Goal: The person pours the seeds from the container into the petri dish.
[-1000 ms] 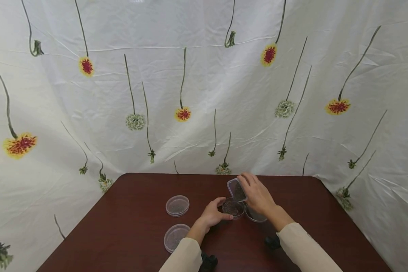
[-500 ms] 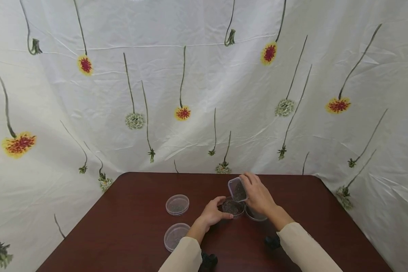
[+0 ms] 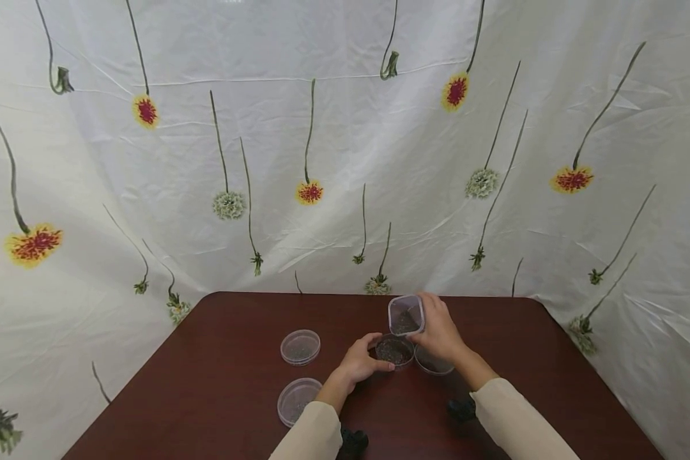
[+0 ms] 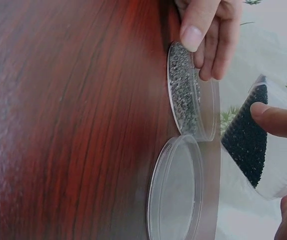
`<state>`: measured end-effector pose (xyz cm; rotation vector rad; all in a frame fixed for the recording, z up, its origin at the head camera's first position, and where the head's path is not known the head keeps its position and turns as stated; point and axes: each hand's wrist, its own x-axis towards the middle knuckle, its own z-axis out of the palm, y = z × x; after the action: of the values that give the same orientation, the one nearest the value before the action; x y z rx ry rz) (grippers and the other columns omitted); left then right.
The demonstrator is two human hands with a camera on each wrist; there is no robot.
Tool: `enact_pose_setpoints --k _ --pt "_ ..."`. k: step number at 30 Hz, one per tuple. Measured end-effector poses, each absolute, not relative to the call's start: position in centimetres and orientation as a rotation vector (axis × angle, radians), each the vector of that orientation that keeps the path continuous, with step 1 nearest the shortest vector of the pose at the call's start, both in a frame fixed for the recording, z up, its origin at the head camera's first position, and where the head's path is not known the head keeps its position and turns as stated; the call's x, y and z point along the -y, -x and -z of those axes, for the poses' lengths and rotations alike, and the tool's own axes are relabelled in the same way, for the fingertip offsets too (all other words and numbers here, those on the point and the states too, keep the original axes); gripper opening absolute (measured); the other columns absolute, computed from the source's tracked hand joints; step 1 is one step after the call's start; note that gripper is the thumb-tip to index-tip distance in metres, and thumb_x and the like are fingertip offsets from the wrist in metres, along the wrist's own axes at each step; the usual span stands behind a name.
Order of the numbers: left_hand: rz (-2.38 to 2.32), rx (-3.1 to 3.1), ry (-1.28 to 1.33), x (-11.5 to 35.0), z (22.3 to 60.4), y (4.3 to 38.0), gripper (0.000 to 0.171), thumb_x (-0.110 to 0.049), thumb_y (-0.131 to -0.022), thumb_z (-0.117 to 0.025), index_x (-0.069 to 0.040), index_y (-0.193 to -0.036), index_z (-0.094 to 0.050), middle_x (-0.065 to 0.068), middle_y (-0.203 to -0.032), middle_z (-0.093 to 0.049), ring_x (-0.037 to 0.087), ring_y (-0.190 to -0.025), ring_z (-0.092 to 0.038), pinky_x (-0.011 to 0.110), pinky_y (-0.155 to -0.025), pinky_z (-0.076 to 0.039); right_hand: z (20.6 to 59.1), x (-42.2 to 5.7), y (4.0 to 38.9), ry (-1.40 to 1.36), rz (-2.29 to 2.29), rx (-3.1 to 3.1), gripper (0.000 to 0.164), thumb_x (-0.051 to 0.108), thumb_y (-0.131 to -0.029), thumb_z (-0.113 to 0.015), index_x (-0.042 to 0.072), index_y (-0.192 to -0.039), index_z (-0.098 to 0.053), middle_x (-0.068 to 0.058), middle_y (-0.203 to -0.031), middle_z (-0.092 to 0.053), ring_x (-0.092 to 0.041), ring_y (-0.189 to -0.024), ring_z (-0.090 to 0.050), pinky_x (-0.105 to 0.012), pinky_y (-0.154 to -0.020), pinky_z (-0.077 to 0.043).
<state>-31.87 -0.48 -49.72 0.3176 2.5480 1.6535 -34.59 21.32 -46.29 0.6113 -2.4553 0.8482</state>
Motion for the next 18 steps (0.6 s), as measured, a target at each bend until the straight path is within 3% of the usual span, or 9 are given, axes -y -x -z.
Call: enact_pose_setpoints --k 18 --pt "-1.667 -2.533 -0.324 0.49 49.74 31.9 0.075 -0.008 -0.08 -0.091 -0.002 -0.145 -0.055 0.018 -0.141 -0.059 0.041 -0.135 -0.05 0.057 -0.11 -0.04 45.86 -21.09 34.48 -0.422 -1.25 2.515 0.094 0.012 -0.076 -0.095 -0.008 -0.148 -0.038 -0.03 -0.135 -0.048 -0.044 -0.115 -0.055 -0.059 -0.091 -0.049"
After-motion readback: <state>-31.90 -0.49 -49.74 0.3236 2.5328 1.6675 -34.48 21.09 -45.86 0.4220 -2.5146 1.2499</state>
